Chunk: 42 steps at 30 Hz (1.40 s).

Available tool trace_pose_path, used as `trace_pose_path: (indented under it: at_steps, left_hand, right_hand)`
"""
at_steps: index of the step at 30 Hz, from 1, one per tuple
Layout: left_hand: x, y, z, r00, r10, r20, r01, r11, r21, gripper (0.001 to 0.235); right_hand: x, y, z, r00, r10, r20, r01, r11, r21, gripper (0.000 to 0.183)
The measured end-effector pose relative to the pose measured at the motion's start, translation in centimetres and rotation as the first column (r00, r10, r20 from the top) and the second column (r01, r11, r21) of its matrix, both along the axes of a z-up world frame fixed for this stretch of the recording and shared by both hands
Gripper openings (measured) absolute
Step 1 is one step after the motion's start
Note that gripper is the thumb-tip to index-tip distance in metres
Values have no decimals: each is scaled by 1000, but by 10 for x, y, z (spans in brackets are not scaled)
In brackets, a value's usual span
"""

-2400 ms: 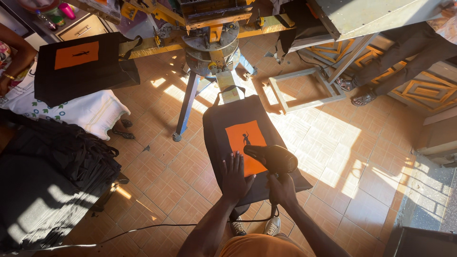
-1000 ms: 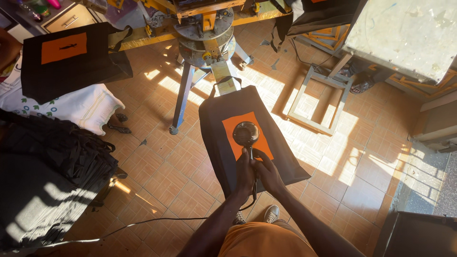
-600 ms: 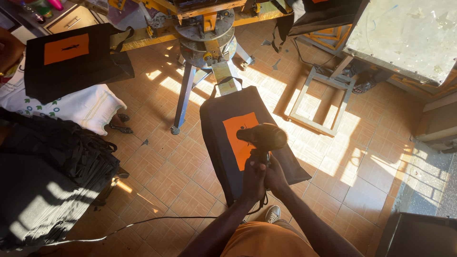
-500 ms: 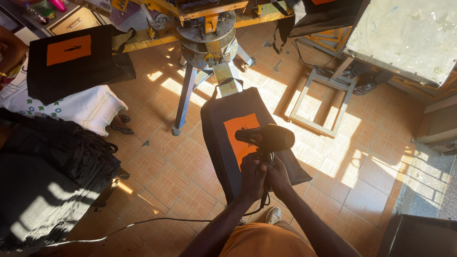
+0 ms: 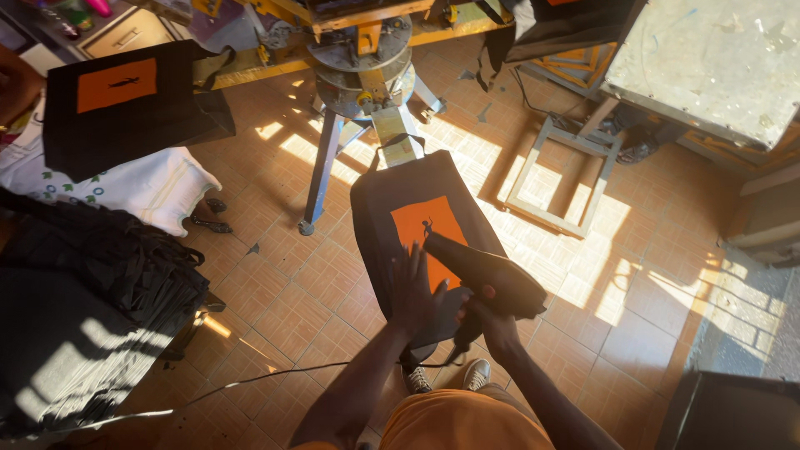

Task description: The person uses a handheld heat gun to apply heat to an orange printed logo on a black tote bag. They move the heat gun back and forth over the print while holding the bag steady with the other hand, then flip the bag to heat the reverse side of the print.

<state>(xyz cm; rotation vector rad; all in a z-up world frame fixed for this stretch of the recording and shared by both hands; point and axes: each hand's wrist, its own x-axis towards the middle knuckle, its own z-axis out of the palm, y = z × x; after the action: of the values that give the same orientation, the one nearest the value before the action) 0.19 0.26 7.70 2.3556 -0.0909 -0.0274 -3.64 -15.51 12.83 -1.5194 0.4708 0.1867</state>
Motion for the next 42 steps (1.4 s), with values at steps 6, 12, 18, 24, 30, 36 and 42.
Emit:
trace_pose_path:
  at_steps: [6, 12, 18, 24, 30, 36, 42]
  left_hand:
    - [32, 19, -75, 982, -73, 177, 5, 933, 359, 87]
    - [29, 11, -75, 981, -50, 186, -21, 932, 361, 87]
    - [-18, -32, -22, 900, 4, -436, -275, 781, -560, 63]
    - [-38, -46, -9, 961, 57, -270, -273, 321, -907, 61]
    - [-29, 1, -86, 983, 120, -140, -173, 334, -926, 83]
    - [-65, 15, -8, 894, 283, -347, -448, 576, -684, 34]
    - [-71, 27, 4, 826, 405, -392, -562, 536, -630, 35]
  right_hand:
    - [11, -53, -182, 740, 475, -476, -657, 361, -662, 16]
    - [11, -15, -67, 968, 93, -234, -176, 915, -363, 31]
    - [35, -38, -142, 937, 98, -335, -245, 868, -433, 45]
    - [35, 2, -80, 892, 428, -144, -447, 882, -150, 55]
    - [57, 0, -41, 736, 634, 237, -475, 733, -487, 64]
    - [54, -34, -93, 719, 662, -212, -450, 210, -868, 98]
    - [43, -37, -119, 749, 634, -191, -394, 195, -898, 106]
